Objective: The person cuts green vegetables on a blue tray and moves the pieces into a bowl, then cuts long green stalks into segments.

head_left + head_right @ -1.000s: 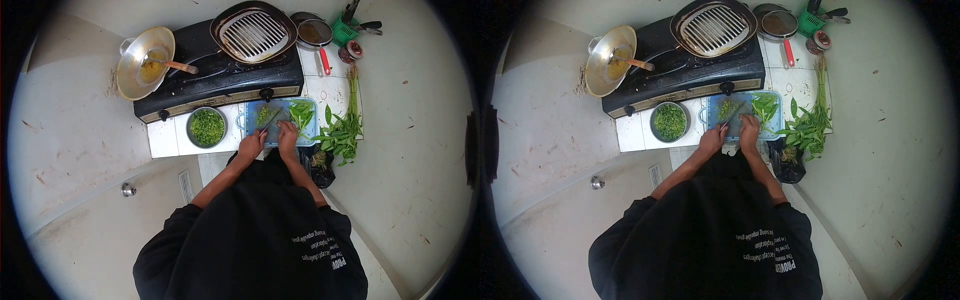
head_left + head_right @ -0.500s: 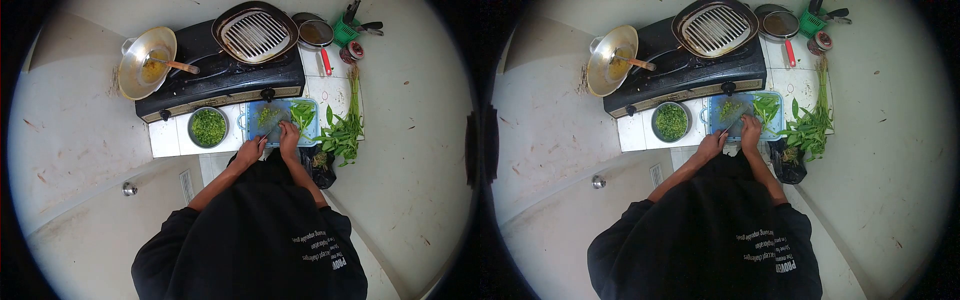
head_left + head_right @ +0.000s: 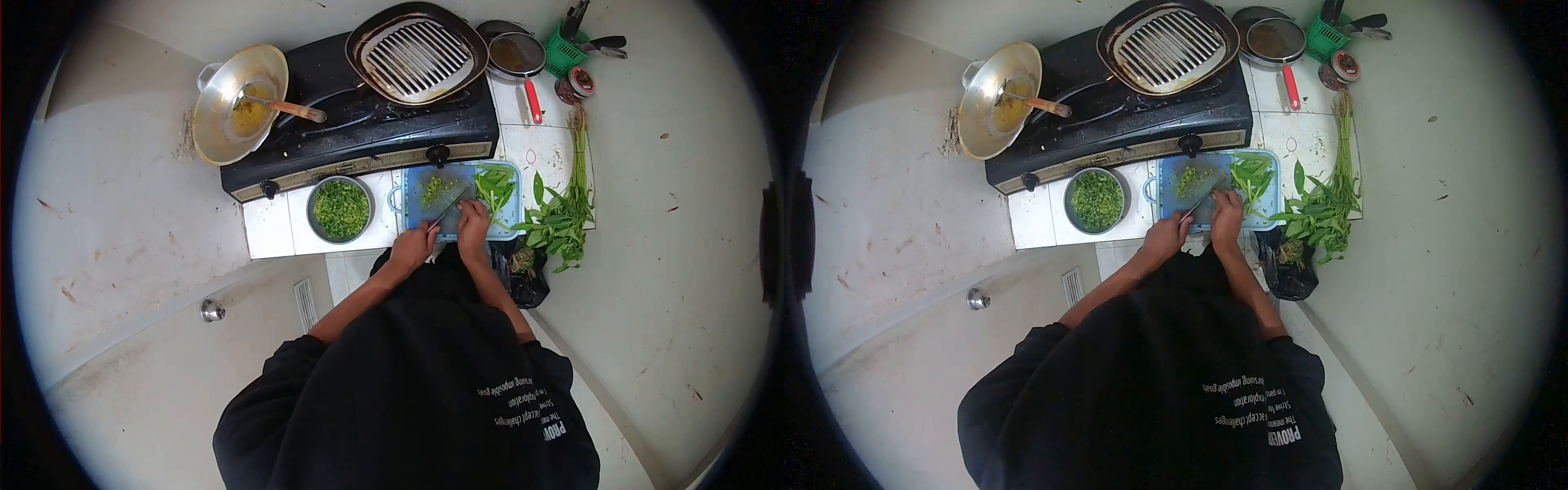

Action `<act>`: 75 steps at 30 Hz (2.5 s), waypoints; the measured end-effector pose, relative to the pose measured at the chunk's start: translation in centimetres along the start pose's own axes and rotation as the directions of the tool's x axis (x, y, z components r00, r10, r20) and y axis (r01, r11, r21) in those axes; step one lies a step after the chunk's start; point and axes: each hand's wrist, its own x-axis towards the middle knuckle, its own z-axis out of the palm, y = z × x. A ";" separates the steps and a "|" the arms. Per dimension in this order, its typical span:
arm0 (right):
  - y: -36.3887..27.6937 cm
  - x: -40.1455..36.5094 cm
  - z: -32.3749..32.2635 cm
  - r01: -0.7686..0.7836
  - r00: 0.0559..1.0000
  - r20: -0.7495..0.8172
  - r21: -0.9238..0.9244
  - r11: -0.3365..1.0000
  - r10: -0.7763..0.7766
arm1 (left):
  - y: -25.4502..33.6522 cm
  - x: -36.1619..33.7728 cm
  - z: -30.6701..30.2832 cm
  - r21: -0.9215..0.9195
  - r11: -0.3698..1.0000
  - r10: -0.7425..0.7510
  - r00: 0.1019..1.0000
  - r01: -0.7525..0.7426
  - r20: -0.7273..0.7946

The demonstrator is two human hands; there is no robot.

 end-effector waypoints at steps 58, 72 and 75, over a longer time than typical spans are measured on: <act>-0.1 -0.1 -0.5 -0.078 0.996 0.036 0.028 0.997 0.077 | 0.4 -0.7 -0.5 -0.080 0.997 -0.014 1.000 0.016 0.028; -0.2 0.1 -0.5 -0.086 0.995 0.062 0.035 0.996 0.083 | 1.1 -0.6 0.1 -0.051 0.998 -0.036 0.999 0.037 0.024; -0.2 0.1 -0.4 -0.082 0.994 0.072 0.025 0.996 0.080 | 1.5 0.3 0.8 -0.028 0.999 -0.024 1.000 0.024 -0.006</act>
